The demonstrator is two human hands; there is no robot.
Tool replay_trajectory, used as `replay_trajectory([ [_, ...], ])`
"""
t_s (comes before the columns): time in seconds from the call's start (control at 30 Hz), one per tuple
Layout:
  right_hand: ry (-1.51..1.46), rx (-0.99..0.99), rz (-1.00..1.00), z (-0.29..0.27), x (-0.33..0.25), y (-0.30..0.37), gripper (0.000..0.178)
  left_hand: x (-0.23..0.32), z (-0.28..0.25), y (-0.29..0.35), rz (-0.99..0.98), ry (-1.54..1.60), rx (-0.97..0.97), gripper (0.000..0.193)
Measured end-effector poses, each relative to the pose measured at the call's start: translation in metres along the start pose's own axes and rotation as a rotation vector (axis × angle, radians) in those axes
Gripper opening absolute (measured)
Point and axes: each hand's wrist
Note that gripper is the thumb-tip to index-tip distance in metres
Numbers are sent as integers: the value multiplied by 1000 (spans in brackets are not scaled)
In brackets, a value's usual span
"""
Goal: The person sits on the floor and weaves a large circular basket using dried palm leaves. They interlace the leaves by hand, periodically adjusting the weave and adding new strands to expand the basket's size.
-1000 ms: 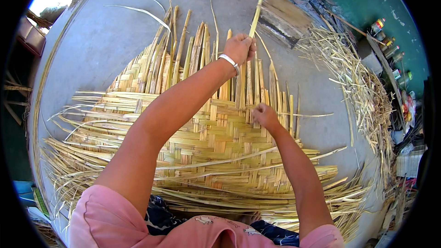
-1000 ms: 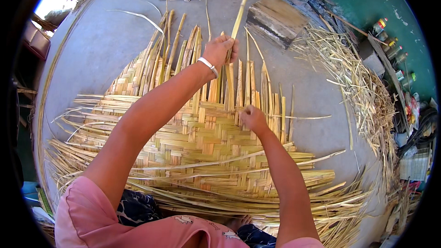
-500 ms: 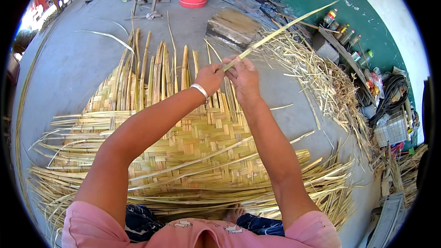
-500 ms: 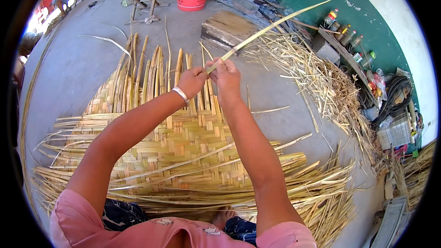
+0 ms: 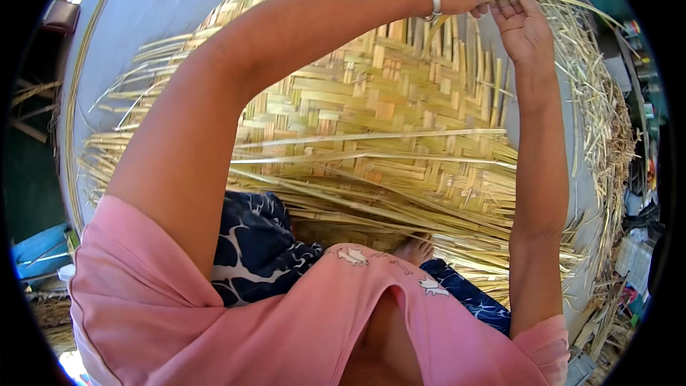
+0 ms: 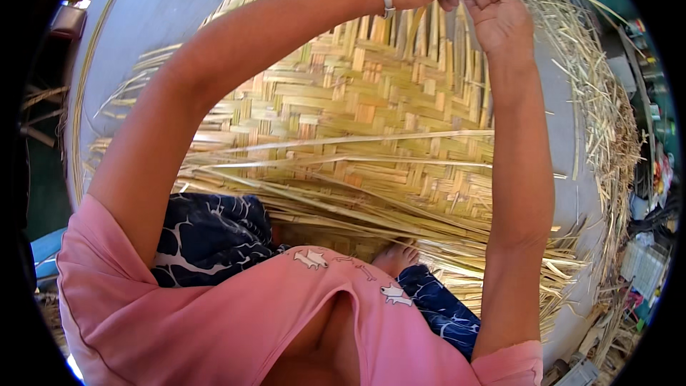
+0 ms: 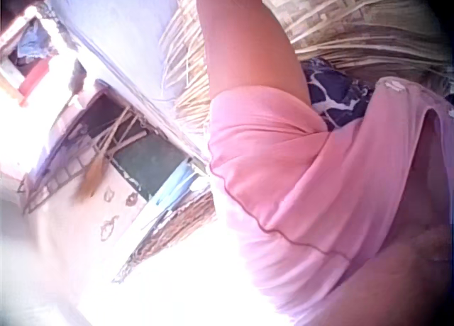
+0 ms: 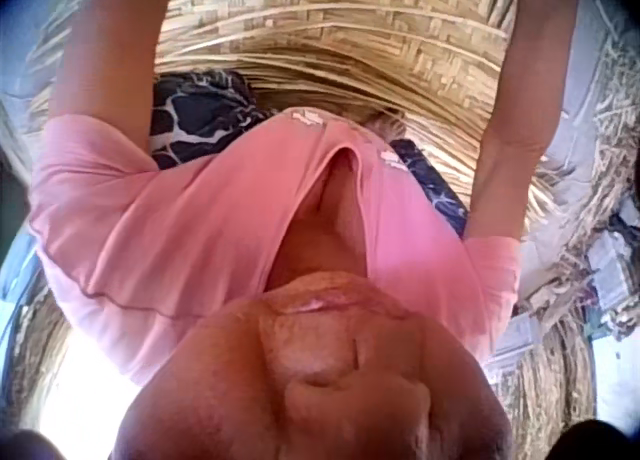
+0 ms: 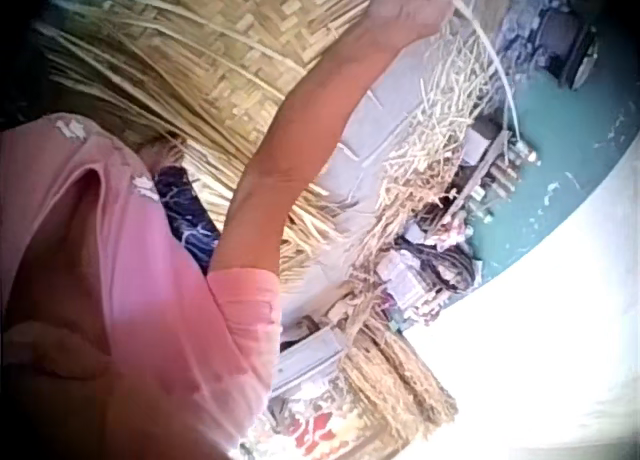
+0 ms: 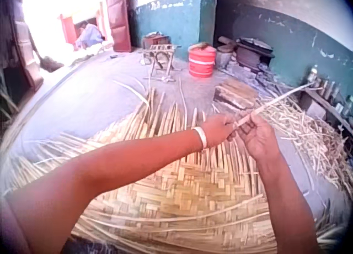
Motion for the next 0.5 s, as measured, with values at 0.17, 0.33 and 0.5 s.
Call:
replay_trajectory([
  [0.17, -3, 21, -5, 22, 11, 4, 29, -10, -6, -4, 109, -453, 260, 26],
  [0.33, 23, -216, 78, 51, 27, -1, 27, -72, -56, -35, -221, -193, 92, 26],
  [0.5, 360, -449, 130, 69, 64, 33, 22, 22, -78, 46, -392, 753, -90, 31],
])
Point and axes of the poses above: each hand's wrist, its own y-axis away from the middle knuckle, its own z-axis out of the palm, x = y × z, and after that the axes turned 2 degrees about -z, right-handed
